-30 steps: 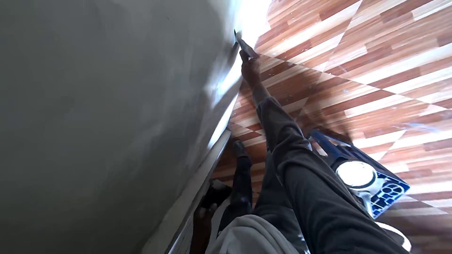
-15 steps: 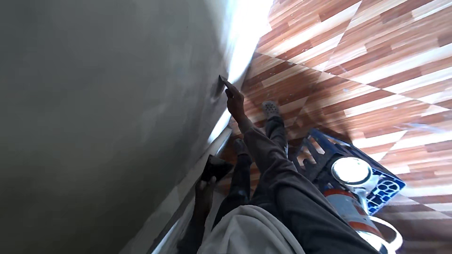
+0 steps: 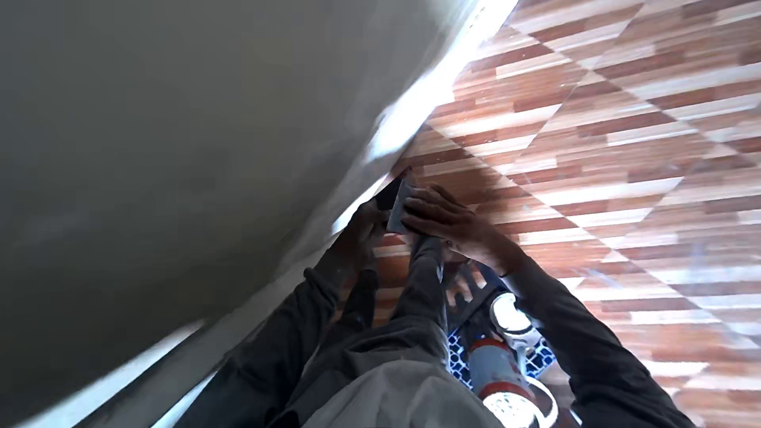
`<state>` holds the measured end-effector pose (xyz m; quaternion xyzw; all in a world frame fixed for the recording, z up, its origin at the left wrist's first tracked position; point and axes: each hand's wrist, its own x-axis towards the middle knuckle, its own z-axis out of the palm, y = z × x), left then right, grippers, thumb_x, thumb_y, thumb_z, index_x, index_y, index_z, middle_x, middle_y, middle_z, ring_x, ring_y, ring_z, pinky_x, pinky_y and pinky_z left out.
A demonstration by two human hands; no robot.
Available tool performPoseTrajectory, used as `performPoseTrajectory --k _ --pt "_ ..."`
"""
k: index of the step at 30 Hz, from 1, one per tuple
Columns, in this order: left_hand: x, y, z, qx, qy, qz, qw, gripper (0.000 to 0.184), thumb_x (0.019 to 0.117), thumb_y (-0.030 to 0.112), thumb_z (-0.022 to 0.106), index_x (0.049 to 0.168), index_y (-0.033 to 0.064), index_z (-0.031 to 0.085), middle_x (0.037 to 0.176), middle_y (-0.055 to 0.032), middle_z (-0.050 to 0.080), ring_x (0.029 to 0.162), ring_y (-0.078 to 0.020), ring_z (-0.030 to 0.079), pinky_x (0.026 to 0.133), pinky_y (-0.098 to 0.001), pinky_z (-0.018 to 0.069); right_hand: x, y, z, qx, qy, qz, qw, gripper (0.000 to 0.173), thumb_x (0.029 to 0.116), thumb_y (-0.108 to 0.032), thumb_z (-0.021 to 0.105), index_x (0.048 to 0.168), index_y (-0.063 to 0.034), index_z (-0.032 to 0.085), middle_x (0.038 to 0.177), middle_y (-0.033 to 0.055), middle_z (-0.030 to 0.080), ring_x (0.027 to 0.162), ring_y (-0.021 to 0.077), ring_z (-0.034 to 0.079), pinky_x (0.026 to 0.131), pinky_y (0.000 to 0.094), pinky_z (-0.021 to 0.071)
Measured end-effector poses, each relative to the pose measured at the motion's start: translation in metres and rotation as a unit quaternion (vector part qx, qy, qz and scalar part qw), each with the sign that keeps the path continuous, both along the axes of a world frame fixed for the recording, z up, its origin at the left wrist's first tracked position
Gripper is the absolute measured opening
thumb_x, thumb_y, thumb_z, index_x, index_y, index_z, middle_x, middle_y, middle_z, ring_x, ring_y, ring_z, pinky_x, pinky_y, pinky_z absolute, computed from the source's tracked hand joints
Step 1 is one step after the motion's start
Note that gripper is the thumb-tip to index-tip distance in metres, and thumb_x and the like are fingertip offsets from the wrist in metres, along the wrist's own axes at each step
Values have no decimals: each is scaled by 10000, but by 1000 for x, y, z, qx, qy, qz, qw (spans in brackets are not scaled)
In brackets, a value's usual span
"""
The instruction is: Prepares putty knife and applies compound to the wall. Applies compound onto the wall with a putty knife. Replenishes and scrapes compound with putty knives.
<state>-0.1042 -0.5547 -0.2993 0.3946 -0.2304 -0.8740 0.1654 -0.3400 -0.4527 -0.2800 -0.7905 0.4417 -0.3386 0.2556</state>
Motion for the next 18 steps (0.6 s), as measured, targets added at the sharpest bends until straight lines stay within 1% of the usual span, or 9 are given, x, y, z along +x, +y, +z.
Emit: performPoseTrajectory --k 2,4,8,11,14,15,16,17,18 --pt "-31 -7 12 -12 68 -22 997 484 917 2 604 1385 43 486 1159 -94 692 1015 -186 696 896 -384 593 -26 7 10 -30 77 -14 996 480 1026 -40 540 1465 -230 569 1563 65 497 1505 267 376 1255 536 266" --pt "-59 -9 30 -30 81 -27 996 410 923 6 593 1322 38 503 1100 -93 704 976 -200 709 860 -400 612 -45 14 14 -45 115 -62 990 520 1010 3 528 1472 -233 563 1557 76 504 1497 285 389 1247 507 289" --pt "-97 -3 34 -84 45 9 995 397 893 -25 594 1284 -1 528 1105 -93 703 1004 -188 699 910 -410 591 -62 23 10 -37 88 -171 981 557 963 80 534 1436 -205 605 1526 91 535 1480 305 415 1233 505 315" --pt "-116 -7 32 -103 20 23 994 457 891 -74 588 1335 -28 493 1154 -121 679 1044 -201 684 945 -421 577 -70 26 -8 -24 42 -255 966 567 904 125 549 1393 -146 646 1504 109 557 1466 316 435 1218 502 349" --pt "-132 -22 44 -127 -10 24 992 417 927 -55 547 1334 12 486 1113 -114 689 982 -221 703 872 -442 604 -80 33 -31 58 14 -329 942 650 849 176 536 1424 -117 619 1493 101 572 1418 312 501 1162 476 430" --pt "-140 -29 52 -143 -23 28 989 400 937 -57 536 1325 31 489 1101 -111 692 961 -230 707 849 -454 609 -82 40 -41 121 -2 -354 927 643 868 170 520 1431 -124 615 1448 97 612 1348 304 573 1108 477 480" --pt "-149 -38 61 -172 -40 24 984 415 949 -66 537 1346 46 490 1126 -111 685 979 -236 704 860 -466 608 -82 48 -46 187 -38 -395 899 580 905 131 489 1419 -103 624 1331 127 686 1178 308 683 981 489 550" --pt "-159 -47 69 -213 -60 13 975 448 964 -71 545 1389 53 481 1173 -118 674 1009 -243 700 874 -468 608 -81 52 -40 248 -80 -435 862 491 971 53 459 1419 -74 615 1158 179 731 952 318 717 841 502 564" --pt "-169 -58 75 -265 -85 2 960 462 970 -64 566 1409 52 482 1207 -117 668 1035 -234 695 886 -453 607 -83 51 -26 294 -119 -470 824 401 1035 -52 459 1403 -52 617 1033 194 722 856 306 692 798 490 556"
